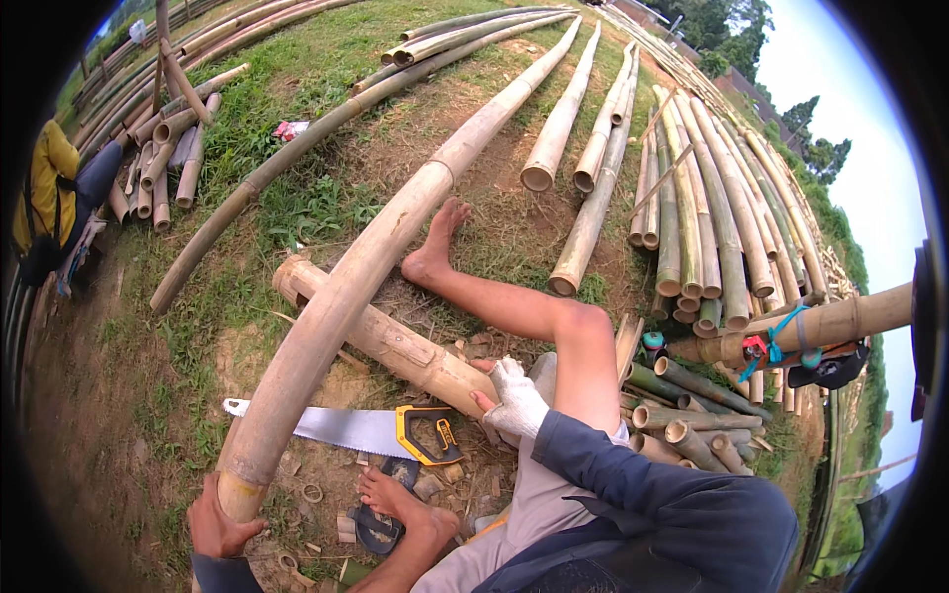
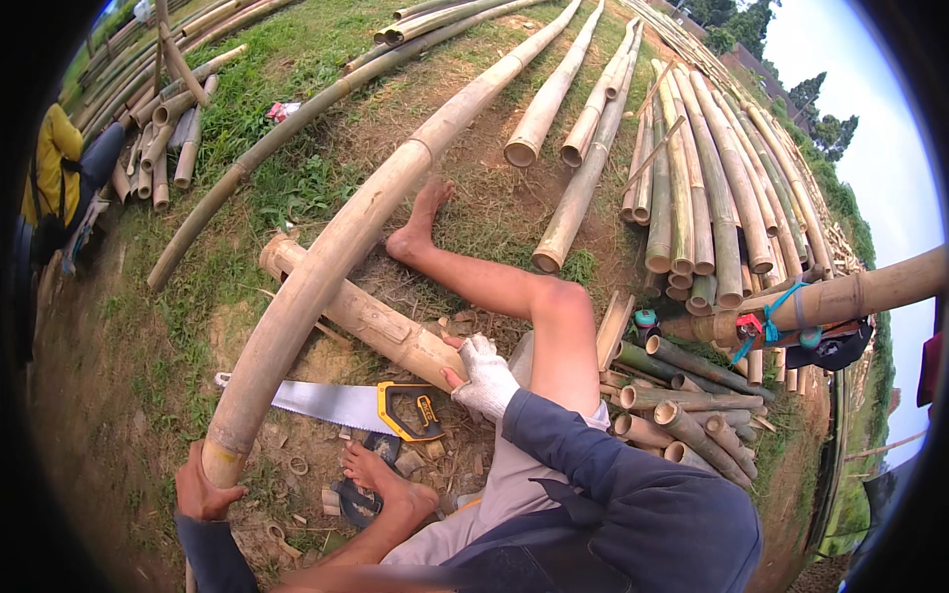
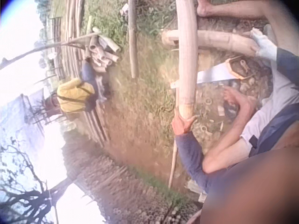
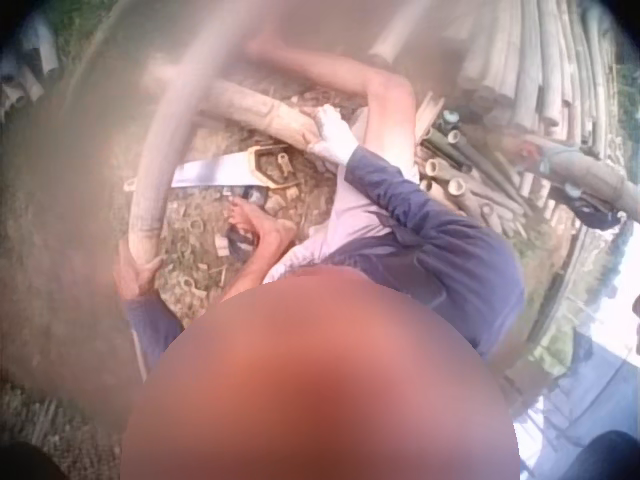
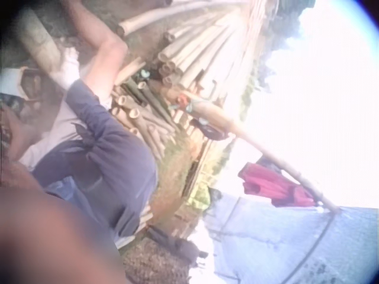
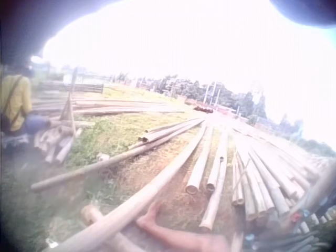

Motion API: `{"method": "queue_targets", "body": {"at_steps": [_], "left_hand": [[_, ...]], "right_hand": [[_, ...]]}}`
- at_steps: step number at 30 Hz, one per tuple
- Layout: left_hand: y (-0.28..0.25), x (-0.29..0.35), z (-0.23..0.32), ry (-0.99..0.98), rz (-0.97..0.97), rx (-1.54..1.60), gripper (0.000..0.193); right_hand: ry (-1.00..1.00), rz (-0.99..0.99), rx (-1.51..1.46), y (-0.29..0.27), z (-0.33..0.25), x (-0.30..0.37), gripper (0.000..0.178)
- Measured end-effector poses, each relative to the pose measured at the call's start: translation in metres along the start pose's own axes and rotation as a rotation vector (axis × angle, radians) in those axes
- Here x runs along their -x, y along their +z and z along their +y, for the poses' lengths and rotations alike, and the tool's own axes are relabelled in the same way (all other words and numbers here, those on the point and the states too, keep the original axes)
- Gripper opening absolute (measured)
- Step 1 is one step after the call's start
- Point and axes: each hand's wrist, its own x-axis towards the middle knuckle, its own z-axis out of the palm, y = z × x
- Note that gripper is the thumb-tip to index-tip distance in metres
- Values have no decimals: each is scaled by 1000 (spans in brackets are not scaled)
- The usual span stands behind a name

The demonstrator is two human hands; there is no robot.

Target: The person sits on the ground and uses a hand saw to cut long bamboo poles into shorter sections. They repeatedly position each pole, saw through it, and set the cut pieces aside.

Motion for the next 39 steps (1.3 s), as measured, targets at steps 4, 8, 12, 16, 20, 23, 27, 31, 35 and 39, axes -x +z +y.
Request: {"method": "queue_targets", "body": {"at_steps": [4,8,12,16,20,23,27,31,35,39], "left_hand": [[15,31,-75,-281,-266,256,118],[4,35,-89,-262,-374,223,113],[-19,-31,-34,-73,-305,-204,120],[28,-164,78,345,-103,-42,105],[86,-252,185,512,-158,120,84],[134,-317,239,542,-69,-90,83],[168,-372,248,585,-73,-363,119],[175,-381,245,531,-156,-363,139],[167,-365,256,338,-184,-443,136],[154,-345,269,373,-187,-398,135]], "right_hand": [[59,58,-44,38,17,-44,52],[67,87,-86,70,16,-74,48],[4,73,-16,78,11,-70,40],[57,114,-55,76,24,-69,43],[-40,223,45,86,30,-69,45],[98,242,-7,95,28,-69,48],[96,296,-32,101,24,-67,39],[52,285,22,99,24,-68,41],[63,273,13,102,26,-71,41],[104,234,-6,106,26,-71,41]]}}
